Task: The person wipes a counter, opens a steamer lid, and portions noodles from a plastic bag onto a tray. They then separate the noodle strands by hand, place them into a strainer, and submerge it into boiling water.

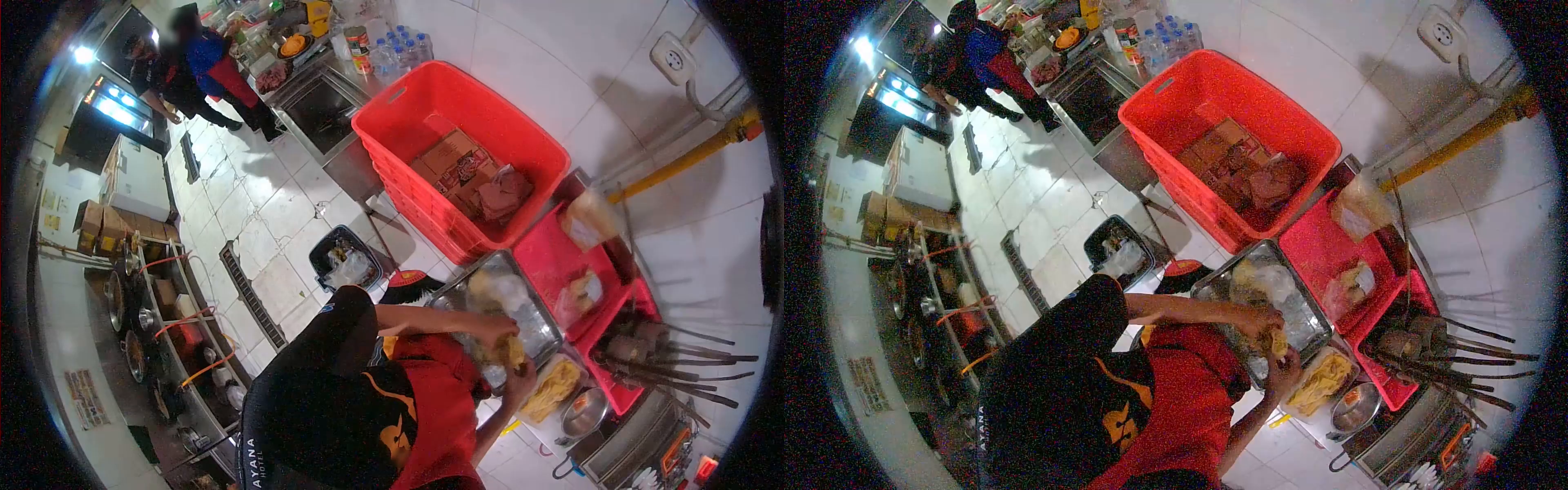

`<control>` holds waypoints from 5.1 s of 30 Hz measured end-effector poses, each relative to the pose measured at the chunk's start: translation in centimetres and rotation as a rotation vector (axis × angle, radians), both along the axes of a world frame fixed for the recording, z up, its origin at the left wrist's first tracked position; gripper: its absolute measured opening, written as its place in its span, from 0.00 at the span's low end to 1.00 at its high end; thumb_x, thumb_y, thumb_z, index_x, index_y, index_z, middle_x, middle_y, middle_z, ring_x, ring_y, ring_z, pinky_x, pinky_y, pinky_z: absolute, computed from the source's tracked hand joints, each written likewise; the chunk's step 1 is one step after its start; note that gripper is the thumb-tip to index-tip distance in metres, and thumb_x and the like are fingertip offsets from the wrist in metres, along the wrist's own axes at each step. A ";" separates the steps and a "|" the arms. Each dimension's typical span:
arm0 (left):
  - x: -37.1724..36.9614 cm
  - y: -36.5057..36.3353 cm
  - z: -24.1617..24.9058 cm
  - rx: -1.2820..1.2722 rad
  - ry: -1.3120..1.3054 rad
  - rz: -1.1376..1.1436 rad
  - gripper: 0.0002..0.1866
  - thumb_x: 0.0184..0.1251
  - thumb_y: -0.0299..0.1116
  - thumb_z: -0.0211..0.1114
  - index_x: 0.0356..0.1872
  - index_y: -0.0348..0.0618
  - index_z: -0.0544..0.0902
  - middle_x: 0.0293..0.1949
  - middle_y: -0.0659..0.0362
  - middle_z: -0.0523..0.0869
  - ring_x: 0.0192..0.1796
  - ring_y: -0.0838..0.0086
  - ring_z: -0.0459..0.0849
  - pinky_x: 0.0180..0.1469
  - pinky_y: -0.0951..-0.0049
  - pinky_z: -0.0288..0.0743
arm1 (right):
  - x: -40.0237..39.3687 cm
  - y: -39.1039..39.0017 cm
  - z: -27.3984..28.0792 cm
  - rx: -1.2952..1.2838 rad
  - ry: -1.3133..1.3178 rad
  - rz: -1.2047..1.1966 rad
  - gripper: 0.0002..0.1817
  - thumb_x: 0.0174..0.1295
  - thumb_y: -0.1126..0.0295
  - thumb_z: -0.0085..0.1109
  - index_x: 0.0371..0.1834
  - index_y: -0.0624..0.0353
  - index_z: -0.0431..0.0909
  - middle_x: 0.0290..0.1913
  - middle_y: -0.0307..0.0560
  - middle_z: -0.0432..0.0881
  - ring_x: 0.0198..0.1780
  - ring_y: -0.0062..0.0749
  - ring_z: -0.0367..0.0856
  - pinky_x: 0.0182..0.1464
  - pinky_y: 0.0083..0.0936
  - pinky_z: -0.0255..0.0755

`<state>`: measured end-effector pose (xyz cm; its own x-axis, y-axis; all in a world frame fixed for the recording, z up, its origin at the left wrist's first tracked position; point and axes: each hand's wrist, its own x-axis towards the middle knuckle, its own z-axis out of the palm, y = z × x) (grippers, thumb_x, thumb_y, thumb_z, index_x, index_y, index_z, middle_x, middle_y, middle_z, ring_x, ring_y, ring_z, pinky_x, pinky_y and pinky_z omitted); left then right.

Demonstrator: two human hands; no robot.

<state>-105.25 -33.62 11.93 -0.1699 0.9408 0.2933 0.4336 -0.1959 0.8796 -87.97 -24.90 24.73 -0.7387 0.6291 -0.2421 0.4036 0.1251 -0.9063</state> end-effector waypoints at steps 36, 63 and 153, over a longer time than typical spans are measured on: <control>1.8 4.5 -2.7 -0.105 -0.387 -0.204 0.13 0.53 0.38 0.70 0.36 0.43 0.84 0.27 0.55 0.84 0.32 0.73 0.81 0.36 0.66 0.75 | 4.2 2.4 -2.6 -0.062 -0.129 0.033 0.18 0.55 0.76 0.67 0.49 0.67 0.77 0.46 0.41 0.78 0.45 0.25 0.75 0.49 0.25 0.72; -1.0 -0.1 4.4 -0.295 -0.359 -0.118 0.21 0.46 0.29 0.72 0.45 0.39 0.79 0.40 0.50 0.83 0.41 0.53 0.83 0.44 0.59 0.78 | 4.0 3.0 -6.7 -0.115 -0.096 0.079 0.19 0.61 0.61 0.67 0.49 0.60 0.76 0.37 0.38 0.79 0.39 0.22 0.78 0.40 0.23 0.74; -2.5 -1.2 5.2 -0.315 0.566 -0.077 0.53 0.29 0.29 0.80 0.68 0.46 0.65 0.64 0.52 0.72 0.68 0.56 0.67 0.71 0.56 0.61 | -1.1 2.0 -4.4 0.724 -0.333 0.159 0.49 0.35 0.60 0.80 0.64 0.58 0.64 0.54 0.53 0.76 0.53 0.52 0.76 0.60 0.44 0.69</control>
